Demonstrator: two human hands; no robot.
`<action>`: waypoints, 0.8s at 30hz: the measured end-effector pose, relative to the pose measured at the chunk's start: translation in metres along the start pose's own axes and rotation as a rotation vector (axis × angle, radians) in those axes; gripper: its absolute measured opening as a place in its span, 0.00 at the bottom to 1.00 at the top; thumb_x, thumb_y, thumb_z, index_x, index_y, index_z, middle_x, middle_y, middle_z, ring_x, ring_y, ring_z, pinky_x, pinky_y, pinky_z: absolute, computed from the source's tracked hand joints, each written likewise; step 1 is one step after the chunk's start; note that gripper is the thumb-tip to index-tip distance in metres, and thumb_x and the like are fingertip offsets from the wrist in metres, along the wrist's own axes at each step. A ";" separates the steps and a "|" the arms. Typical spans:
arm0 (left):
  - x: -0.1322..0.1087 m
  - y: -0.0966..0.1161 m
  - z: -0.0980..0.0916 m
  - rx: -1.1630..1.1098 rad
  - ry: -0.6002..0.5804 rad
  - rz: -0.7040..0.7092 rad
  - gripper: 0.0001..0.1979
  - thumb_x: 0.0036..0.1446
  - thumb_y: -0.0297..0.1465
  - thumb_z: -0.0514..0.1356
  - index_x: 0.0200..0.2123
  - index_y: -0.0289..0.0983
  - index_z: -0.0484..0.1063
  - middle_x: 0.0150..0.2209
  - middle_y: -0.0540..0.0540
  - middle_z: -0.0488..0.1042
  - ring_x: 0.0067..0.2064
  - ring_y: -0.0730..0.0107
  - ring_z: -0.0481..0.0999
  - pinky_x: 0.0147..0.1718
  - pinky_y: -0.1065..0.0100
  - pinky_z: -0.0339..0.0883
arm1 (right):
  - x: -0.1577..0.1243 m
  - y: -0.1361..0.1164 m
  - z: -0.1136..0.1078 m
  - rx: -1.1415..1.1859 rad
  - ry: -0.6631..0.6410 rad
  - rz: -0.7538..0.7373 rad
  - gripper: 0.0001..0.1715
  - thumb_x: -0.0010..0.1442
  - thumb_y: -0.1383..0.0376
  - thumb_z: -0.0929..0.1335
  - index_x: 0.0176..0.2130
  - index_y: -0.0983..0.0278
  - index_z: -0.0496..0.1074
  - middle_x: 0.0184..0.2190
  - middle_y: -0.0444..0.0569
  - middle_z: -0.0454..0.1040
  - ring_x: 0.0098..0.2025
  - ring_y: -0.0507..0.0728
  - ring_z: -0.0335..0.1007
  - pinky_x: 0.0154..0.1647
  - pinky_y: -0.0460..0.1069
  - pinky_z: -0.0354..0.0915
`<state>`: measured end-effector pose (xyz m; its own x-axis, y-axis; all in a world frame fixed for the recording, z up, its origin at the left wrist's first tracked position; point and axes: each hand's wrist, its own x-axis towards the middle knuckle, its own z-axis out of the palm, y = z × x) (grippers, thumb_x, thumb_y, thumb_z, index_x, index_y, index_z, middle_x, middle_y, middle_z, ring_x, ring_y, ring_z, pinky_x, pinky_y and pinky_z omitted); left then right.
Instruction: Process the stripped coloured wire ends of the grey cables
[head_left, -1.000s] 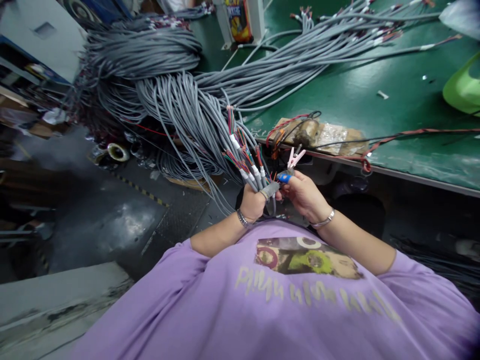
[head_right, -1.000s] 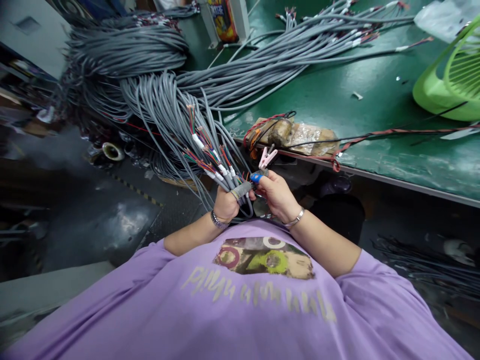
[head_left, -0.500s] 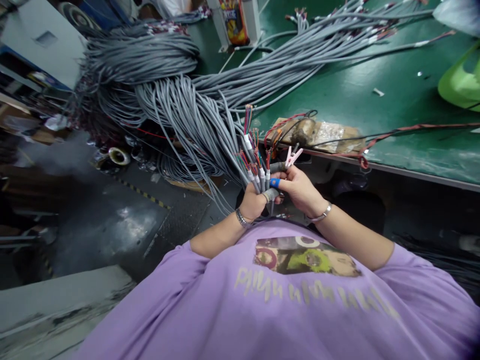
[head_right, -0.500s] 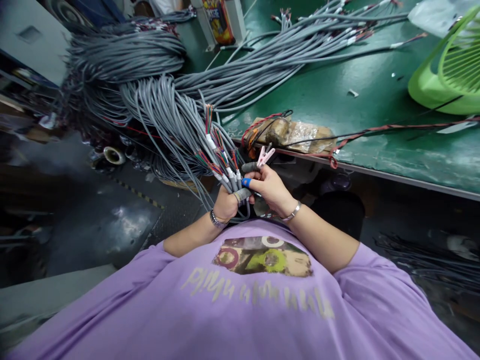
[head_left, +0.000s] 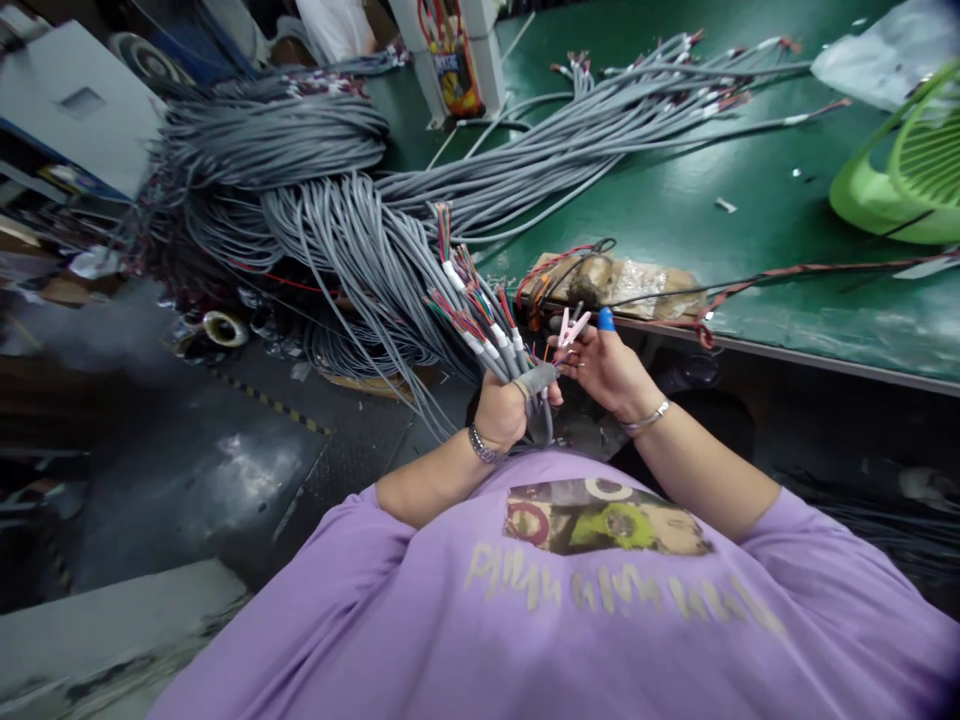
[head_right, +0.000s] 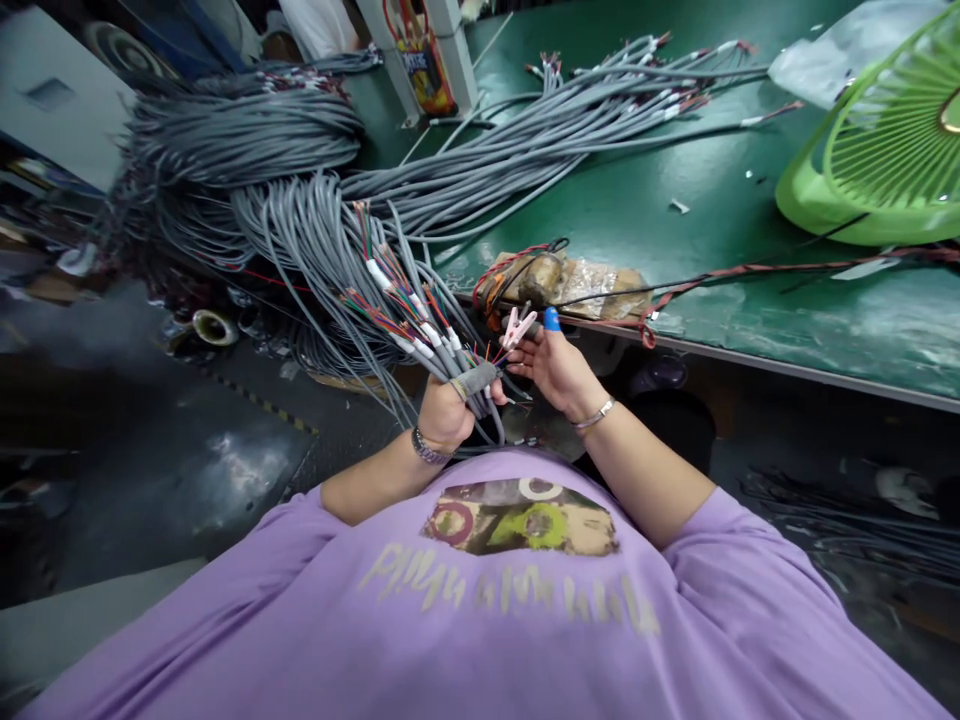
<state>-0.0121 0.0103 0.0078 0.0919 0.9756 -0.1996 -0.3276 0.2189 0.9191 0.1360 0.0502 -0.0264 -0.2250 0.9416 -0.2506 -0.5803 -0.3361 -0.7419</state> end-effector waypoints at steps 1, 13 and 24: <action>0.002 0.000 0.003 -0.002 0.004 -0.011 0.19 0.39 0.42 0.73 0.23 0.35 0.70 0.18 0.51 0.73 0.19 0.73 0.72 0.21 0.69 0.70 | 0.004 -0.002 0.003 -0.022 0.012 -0.011 0.34 0.53 0.34 0.69 0.35 0.60 0.73 0.33 0.48 0.80 0.30 0.53 0.72 0.33 0.48 0.70; 0.012 -0.007 0.011 0.035 0.004 -0.043 0.18 0.37 0.39 0.74 0.22 0.36 0.70 0.17 0.51 0.73 0.19 0.73 0.72 0.22 0.69 0.71 | 0.004 -0.002 0.024 0.114 0.056 0.016 0.34 0.51 0.35 0.70 0.32 0.62 0.72 0.22 0.45 0.73 0.18 0.53 0.63 0.16 0.50 0.61; 0.009 -0.008 0.008 0.063 -0.025 -0.027 0.16 0.40 0.38 0.73 0.21 0.35 0.71 0.17 0.50 0.73 0.18 0.73 0.71 0.21 0.69 0.70 | 0.006 0.001 0.016 0.176 0.027 0.017 0.33 0.56 0.35 0.68 0.36 0.61 0.74 0.29 0.46 0.77 0.25 0.53 0.68 0.26 0.50 0.67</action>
<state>-0.0016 0.0171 0.0013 0.1238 0.9684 -0.2164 -0.2652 0.2425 0.9332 0.1216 0.0549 -0.0185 -0.2162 0.9351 -0.2808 -0.7048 -0.3485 -0.6179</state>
